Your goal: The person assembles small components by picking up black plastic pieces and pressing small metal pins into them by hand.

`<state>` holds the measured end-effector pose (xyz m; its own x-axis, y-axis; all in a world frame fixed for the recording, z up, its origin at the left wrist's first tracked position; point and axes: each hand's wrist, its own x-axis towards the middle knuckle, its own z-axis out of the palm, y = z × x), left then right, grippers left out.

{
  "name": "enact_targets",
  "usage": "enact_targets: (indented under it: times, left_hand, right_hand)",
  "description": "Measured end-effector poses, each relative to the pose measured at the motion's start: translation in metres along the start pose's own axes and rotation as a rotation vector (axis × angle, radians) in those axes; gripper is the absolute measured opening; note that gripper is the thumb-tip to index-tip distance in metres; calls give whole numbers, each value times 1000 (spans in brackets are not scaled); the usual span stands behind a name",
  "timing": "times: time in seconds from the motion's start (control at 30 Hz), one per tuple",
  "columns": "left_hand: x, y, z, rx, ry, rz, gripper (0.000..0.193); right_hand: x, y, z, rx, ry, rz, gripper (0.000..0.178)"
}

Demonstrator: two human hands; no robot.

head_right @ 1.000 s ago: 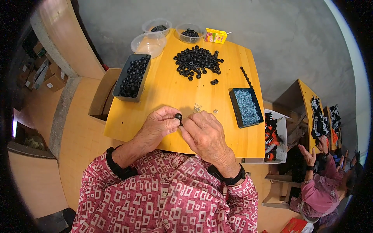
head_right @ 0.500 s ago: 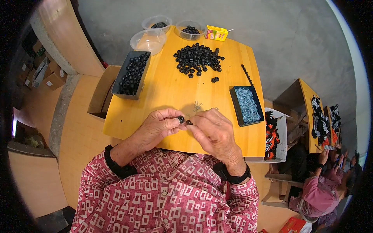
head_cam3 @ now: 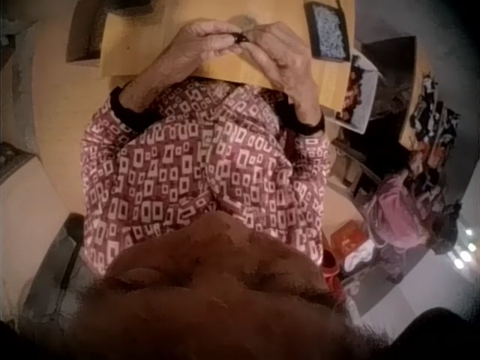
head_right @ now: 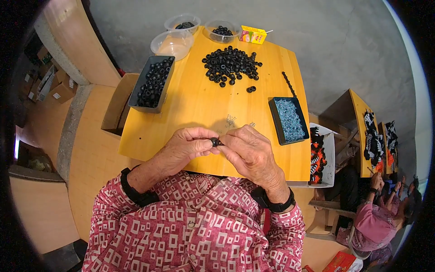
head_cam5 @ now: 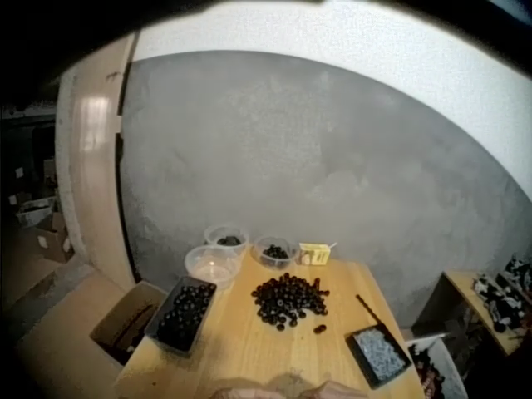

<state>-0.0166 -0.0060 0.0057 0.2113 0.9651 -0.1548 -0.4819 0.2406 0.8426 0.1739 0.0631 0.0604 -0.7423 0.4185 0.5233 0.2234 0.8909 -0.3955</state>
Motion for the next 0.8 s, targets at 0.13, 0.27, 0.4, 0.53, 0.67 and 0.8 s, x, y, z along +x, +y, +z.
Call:
enact_targets:
  times: [0.13, 0.27, 0.4, 0.53, 0.67, 0.8]
  left_hand:
    - [1, -1, -2, 9, 0, -7, 31]
    - [0, 0, 0, 31, 8, -3, 31]
    - [-1, 0, 0, 32, 11, -8, 31]
    - [1, -3, 0, 55, 21, 1, 30]
    - [2, -6, -2, 72, 33, 8, 27]
    - [4, -10, -7, 92, 51, 27, 24]
  right_hand:
    - [0, 2, 1, 0, -12, -11, 16]
    - [-2, 3, 0, 9, -35, -13, 16]
    - [-2, 3, 0, 33, -34, -28, 17]
    - [-1, 2, 0, 38, -49, -11, 18]
    - [-1, 1, 1, 10, -83, -2, 19]
    - [0, -6, 5, -77, -63, -25, 22]
